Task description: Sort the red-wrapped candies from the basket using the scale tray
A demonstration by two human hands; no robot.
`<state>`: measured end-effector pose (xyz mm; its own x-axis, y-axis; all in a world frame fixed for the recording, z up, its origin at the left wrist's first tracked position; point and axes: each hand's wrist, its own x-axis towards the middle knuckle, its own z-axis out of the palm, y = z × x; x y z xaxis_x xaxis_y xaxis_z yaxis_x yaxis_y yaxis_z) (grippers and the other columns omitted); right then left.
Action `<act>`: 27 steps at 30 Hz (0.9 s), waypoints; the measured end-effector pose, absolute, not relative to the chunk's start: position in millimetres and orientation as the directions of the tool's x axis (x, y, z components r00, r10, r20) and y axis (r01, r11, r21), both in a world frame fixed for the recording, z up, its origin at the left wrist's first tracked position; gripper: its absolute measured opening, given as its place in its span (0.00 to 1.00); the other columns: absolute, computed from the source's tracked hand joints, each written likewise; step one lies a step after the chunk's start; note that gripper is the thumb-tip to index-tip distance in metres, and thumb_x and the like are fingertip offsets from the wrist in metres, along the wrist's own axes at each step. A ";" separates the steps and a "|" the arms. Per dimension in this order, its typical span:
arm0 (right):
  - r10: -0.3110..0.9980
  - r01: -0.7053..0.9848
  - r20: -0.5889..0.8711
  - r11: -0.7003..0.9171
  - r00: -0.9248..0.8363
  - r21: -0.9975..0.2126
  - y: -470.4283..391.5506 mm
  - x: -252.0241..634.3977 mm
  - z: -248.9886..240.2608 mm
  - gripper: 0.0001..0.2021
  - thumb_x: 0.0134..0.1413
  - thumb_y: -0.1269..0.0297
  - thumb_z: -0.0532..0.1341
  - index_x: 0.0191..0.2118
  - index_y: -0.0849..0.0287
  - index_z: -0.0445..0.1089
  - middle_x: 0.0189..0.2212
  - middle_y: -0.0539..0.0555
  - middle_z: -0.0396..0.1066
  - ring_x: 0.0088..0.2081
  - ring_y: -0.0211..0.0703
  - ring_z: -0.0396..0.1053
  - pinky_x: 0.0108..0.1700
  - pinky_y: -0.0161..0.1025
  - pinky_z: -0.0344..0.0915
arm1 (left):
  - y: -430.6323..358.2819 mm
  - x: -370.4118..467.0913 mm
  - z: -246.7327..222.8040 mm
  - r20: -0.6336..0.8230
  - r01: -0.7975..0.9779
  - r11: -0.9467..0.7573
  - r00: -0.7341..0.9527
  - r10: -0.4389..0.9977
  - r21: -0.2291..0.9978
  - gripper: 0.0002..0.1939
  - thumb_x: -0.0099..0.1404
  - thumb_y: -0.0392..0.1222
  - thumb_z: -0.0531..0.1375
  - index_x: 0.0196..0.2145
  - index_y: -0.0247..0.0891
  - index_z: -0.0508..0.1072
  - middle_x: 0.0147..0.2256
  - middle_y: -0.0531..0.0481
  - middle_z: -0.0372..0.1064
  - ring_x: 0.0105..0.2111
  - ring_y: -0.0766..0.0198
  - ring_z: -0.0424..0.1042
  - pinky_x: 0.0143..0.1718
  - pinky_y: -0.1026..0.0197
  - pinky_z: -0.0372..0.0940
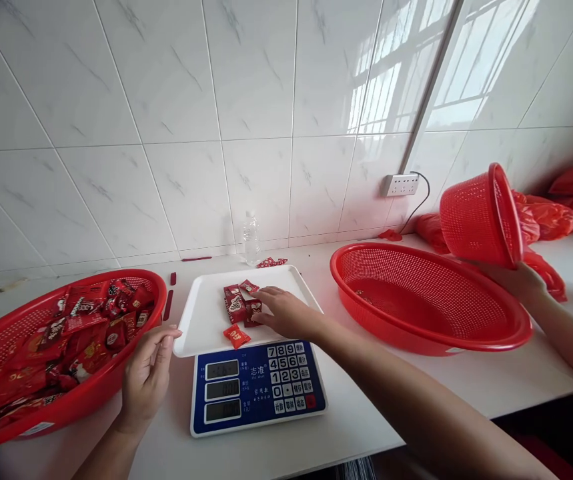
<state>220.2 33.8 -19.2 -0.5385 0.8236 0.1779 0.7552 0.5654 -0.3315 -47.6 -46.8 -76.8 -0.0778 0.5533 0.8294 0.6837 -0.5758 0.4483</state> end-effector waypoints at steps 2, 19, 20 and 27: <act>0.810 0.733 0.180 0.583 -0.558 -0.350 32.7 205.8 -19.1 0.20 0.55 0.62 0.63 0.55 0.54 0.69 0.53 0.58 0.71 0.53 0.51 0.69 0.53 0.46 0.67 | -45.5 -48.5 -77.2 0.827 0.694 -0.560 -0.092 0.555 0.453 0.08 0.69 0.39 0.54 0.37 0.40 0.73 0.35 0.47 0.75 0.39 0.58 0.76 0.41 0.57 0.72; 0.918 0.980 0.395 0.113 -0.040 -0.164 48.8 352.9 -3.0 0.16 0.58 0.69 0.53 0.47 0.66 0.73 0.52 0.78 0.65 0.50 0.73 0.67 0.39 0.59 0.66 | -52.6 -42.9 -69.3 0.825 0.660 -0.592 -0.074 0.560 0.462 0.07 0.69 0.37 0.54 0.37 0.41 0.72 0.34 0.49 0.75 0.37 0.61 0.75 0.39 0.60 0.71; 0.919 0.974 0.386 0.159 -0.087 -0.160 49.2 345.0 -7.4 0.16 0.58 0.68 0.55 0.49 0.64 0.72 0.53 0.76 0.65 0.52 0.72 0.65 0.43 0.61 0.66 | -52.7 -43.2 -69.3 0.825 0.660 -0.593 -0.074 0.560 0.461 0.07 0.69 0.37 0.54 0.37 0.41 0.72 0.34 0.49 0.75 0.37 0.61 0.75 0.39 0.60 0.71; 0.756 0.725 0.252 0.653 -0.604 -0.219 40.1 224.7 -21.3 0.22 0.62 0.56 0.58 0.61 0.48 0.64 0.63 0.52 0.61 0.63 0.46 0.58 0.61 0.47 0.61 | -49.7 -47.5 -71.4 0.798 0.659 -0.549 -0.133 0.588 0.515 0.10 0.69 0.41 0.53 0.35 0.39 0.73 0.33 0.47 0.75 0.37 0.59 0.76 0.38 0.59 0.72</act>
